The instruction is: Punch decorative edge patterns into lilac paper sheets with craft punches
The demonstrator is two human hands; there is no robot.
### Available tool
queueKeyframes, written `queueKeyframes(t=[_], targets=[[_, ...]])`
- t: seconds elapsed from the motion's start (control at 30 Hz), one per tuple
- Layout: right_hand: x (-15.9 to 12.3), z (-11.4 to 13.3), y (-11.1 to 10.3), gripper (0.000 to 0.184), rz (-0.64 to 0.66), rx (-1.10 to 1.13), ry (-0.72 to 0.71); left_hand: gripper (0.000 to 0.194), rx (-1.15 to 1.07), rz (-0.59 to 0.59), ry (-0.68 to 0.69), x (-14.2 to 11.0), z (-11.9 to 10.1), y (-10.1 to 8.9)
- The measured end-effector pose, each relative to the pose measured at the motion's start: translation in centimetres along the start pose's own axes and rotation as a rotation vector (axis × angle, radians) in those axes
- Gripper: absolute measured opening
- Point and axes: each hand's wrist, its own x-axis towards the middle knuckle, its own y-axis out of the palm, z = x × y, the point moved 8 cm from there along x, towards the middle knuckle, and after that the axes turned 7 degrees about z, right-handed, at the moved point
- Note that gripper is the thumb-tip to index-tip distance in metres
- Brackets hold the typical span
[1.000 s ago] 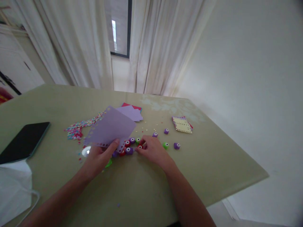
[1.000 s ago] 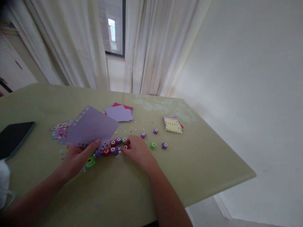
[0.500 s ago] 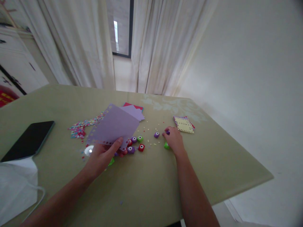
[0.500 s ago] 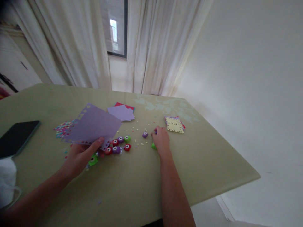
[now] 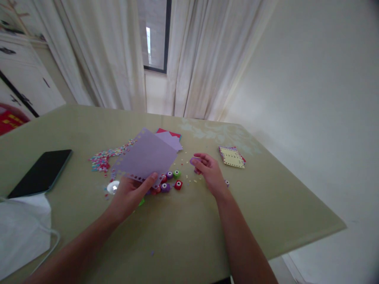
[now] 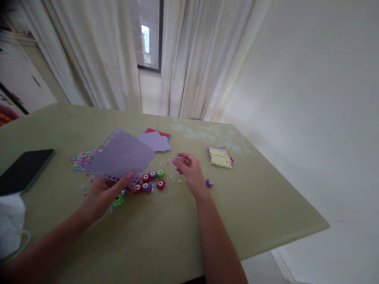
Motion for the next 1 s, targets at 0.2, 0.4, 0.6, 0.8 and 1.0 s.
queueKeyframes(t=[0.2,0.4,0.6,0.8,1.0], targets=[[-2.4,0.4,6.4,0.038,0.289,0.126,0.023,0.028,-0.037,-0.017,0.03,-0.2,1.0,-0.3],[-3.1,-0.8,8.5,0.041,0.397,0.231,0.059,0.029,-0.065,-0.028,0.025,-0.3,1.2,-0.3],[-3.5,-0.3,9.7,0.032,0.448,0.306,0.049,0.026,-0.075,-0.064,0.007,-0.4,1.1,-0.4],[-3.7,-0.6,9.7,0.035,0.425,0.292,0.08,0.018,-0.082,-0.128,0.008,-0.3,1.4,-0.9],[-3.8,-0.9,10.1,0.039,0.449,0.314,0.135,0.021,-0.068,-0.105,0.007,-0.3,2.1,-1.1]])
